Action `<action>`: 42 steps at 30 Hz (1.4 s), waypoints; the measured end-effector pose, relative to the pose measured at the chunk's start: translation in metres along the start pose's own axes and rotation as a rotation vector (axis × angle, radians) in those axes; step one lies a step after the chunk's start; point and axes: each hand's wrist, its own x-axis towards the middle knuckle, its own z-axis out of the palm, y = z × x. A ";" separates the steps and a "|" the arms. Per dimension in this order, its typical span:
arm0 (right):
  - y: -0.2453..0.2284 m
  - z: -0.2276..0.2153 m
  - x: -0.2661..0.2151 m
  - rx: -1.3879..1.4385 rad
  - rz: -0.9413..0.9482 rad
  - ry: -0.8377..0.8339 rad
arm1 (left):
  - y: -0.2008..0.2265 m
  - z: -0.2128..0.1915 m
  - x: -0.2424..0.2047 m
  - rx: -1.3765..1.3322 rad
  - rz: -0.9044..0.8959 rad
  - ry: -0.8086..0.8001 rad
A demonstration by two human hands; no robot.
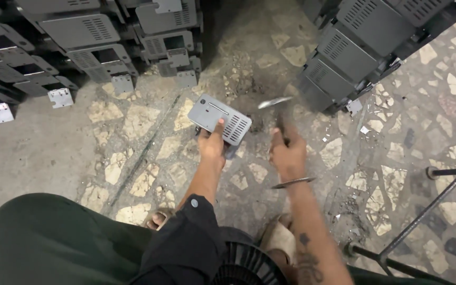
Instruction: The person repeatedly picks up small gray metal parts from a stack and strikes them with a hammer while holding them in the other hand. The person then places the parts back on the stack or on the floor and repeats the process.
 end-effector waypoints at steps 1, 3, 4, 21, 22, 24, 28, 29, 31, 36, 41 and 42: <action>0.005 -0.005 0.011 -0.167 0.021 -0.110 | -0.005 -0.003 0.010 0.060 0.012 0.018; -0.001 -0.009 0.015 -0.336 0.045 -0.225 | -0.006 -0.005 0.010 0.119 0.024 0.042; -0.013 -0.009 0.009 -0.312 -0.005 -0.223 | -0.001 -0.005 0.001 0.055 0.015 0.008; 0.010 -0.018 -0.007 -0.082 0.051 -0.180 | 0.024 -0.029 0.002 0.973 0.063 -0.434; 0.009 -0.015 -0.005 -0.105 0.038 -0.173 | 0.014 -0.033 0.013 0.993 0.115 -0.381; 0.007 -0.015 0.003 -0.136 0.031 -0.161 | 0.000 -0.038 0.014 1.011 0.157 -0.334; -0.020 -0.009 0.021 -0.259 -0.132 -0.158 | 0.028 -0.038 -0.023 1.075 0.209 -0.326; -0.029 -0.011 0.023 -0.333 -0.206 -0.158 | 0.036 -0.035 -0.037 1.036 0.204 -0.332; -0.042 -0.008 0.025 -0.308 -0.204 -0.152 | 0.037 -0.036 -0.040 1.031 0.206 -0.329; -0.038 0.003 0.047 -0.173 -0.150 -0.108 | 0.042 -0.033 -0.049 0.990 0.230 -0.321; -0.044 -0.004 0.044 -0.280 -0.034 -0.214 | 0.043 -0.029 -0.053 0.952 0.184 -0.319; -0.045 -0.005 0.038 -0.282 -0.034 -0.214 | 0.045 -0.028 -0.056 0.951 0.183 -0.319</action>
